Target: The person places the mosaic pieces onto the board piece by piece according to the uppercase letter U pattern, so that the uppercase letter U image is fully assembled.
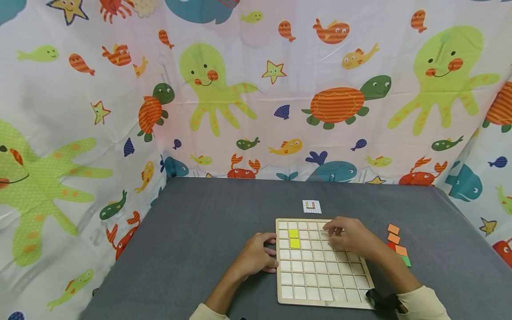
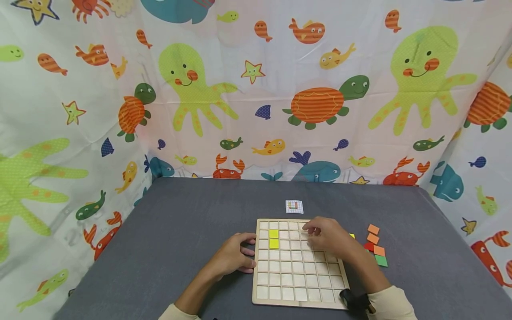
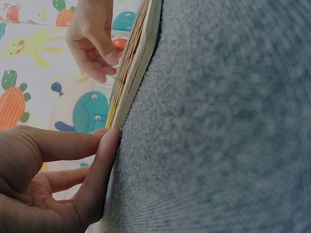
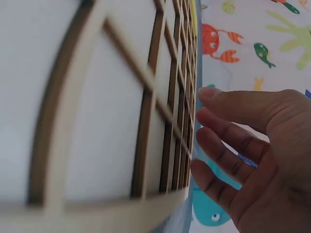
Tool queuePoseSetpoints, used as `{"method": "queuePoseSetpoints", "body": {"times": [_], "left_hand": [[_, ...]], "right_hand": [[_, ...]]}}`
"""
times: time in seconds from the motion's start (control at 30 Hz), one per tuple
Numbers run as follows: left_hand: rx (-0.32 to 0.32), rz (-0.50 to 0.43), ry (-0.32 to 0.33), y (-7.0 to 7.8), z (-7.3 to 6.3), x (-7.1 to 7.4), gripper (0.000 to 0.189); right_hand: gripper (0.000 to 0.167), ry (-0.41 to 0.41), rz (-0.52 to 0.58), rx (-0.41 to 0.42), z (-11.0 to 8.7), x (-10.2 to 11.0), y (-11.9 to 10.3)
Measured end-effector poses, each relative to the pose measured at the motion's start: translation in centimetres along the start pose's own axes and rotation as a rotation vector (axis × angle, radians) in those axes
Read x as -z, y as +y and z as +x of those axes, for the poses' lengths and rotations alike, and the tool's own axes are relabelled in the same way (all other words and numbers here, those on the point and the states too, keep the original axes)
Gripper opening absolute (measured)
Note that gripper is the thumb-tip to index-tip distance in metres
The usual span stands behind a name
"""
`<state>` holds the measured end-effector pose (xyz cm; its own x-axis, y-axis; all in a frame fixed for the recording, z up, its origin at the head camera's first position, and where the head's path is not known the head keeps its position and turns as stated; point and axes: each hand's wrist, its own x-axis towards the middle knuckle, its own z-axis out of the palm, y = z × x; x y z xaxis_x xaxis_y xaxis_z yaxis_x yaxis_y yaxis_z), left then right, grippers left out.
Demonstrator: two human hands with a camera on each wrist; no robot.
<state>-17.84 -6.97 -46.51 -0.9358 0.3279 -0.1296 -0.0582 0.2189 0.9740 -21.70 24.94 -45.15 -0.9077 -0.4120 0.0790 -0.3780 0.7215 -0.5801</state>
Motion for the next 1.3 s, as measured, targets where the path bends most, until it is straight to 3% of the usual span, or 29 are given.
{"method": "queuePoseSetpoints", "body": {"times": [0.27,0.67,0.9,1.3], "left_hand": [[0.004,-0.005,0.000,-0.2,0.0,0.1,0.076],[0.005,-0.008,-0.004,-0.1,0.0,0.0,0.076],[0.002,-0.008,-0.006,-0.1,-0.1,0.0,0.076],[0.000,0.000,0.005,0.0,-0.1,0.0,0.076]], "right_hand": [[0.026,0.021,-0.007,-0.003,-1.7,1.8,1.4],[0.033,0.055,-0.095,-0.127,-3.5,3.5,4.3],[0.037,0.032,-0.140,-0.182,-4.0,4.2,5.3],[0.036,0.013,-0.159,-0.194,-5.0,4.7,6.2]]}}
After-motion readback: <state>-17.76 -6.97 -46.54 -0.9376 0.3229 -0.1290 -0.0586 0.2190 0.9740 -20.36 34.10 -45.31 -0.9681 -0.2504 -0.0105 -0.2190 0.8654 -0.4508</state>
